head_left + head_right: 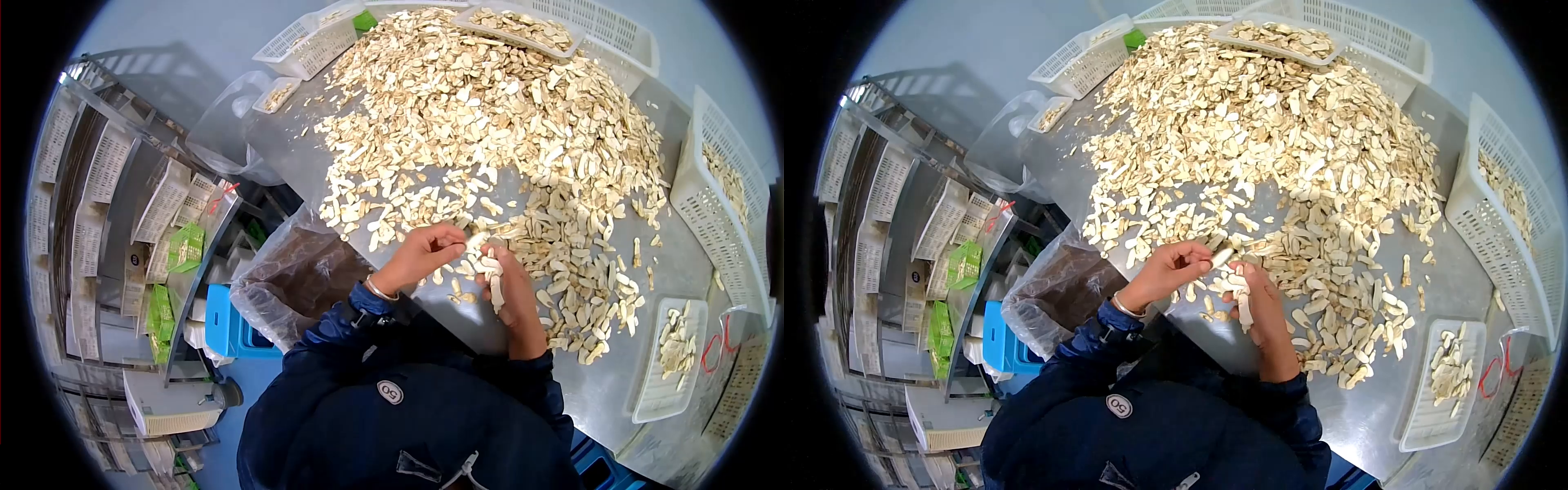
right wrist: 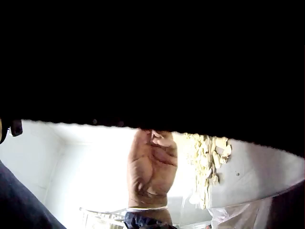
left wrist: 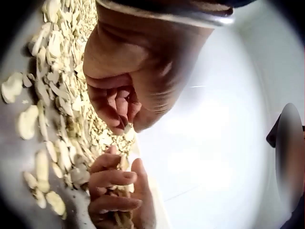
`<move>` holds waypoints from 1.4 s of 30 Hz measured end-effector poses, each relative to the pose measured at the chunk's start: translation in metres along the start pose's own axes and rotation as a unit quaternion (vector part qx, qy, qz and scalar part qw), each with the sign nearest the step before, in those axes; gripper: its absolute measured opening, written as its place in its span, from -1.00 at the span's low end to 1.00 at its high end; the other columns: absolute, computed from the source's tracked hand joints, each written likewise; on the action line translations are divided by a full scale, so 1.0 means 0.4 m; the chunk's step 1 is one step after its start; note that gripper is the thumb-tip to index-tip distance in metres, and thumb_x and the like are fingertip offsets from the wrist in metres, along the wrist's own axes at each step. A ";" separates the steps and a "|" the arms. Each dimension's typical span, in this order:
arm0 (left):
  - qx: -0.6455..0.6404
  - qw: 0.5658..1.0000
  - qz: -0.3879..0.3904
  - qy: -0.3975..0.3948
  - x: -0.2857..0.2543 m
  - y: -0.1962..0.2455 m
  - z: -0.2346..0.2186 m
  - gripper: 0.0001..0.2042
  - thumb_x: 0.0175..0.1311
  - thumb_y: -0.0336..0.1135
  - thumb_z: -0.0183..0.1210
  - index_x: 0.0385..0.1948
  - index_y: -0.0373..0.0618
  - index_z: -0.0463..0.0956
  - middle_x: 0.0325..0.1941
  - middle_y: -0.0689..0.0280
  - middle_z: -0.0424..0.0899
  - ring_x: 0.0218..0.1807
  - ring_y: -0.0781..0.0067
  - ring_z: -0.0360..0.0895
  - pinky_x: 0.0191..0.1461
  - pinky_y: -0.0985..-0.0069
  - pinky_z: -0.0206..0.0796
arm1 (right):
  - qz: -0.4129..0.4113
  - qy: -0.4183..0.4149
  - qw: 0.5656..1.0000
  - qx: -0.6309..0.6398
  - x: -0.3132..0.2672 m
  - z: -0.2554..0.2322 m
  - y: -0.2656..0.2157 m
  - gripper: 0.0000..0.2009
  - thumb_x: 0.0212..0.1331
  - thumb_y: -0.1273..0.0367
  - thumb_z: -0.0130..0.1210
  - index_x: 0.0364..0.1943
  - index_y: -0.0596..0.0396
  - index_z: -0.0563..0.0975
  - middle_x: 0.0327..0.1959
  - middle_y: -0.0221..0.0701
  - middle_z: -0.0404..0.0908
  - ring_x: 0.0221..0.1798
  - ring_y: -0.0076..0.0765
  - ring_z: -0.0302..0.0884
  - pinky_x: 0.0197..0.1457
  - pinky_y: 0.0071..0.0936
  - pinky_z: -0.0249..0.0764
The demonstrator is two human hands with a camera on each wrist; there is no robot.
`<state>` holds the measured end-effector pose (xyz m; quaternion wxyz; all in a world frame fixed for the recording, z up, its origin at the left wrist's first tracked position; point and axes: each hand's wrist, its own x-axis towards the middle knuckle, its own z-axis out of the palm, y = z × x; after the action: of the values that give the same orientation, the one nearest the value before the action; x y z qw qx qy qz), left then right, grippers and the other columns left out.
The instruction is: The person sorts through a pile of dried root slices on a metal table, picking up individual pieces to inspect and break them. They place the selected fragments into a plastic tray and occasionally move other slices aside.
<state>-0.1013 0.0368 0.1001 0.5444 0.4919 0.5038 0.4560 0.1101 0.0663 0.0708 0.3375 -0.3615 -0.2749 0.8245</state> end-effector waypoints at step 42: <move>0.349 0.921 0.164 0.056 -0.048 -0.082 -0.054 -0.93 0.24 -0.48 0.20 -0.27 -0.19 0.58 -0.32 0.21 0.60 -0.33 0.28 0.57 -0.25 0.43 0.43 | -0.224 0.184 0.952 -0.101 -0.078 -0.033 -0.176 -0.77 0.38 0.34 0.06 0.01 0.15 0.56 -0.49 -0.58 0.44 -0.56 -0.68 0.31 -0.49 -0.66 0.26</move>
<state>-0.1243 0.0161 0.0693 0.2267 0.6999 0.5732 0.3609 0.1616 0.0892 0.1248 0.5200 -0.4682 -0.3640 0.6147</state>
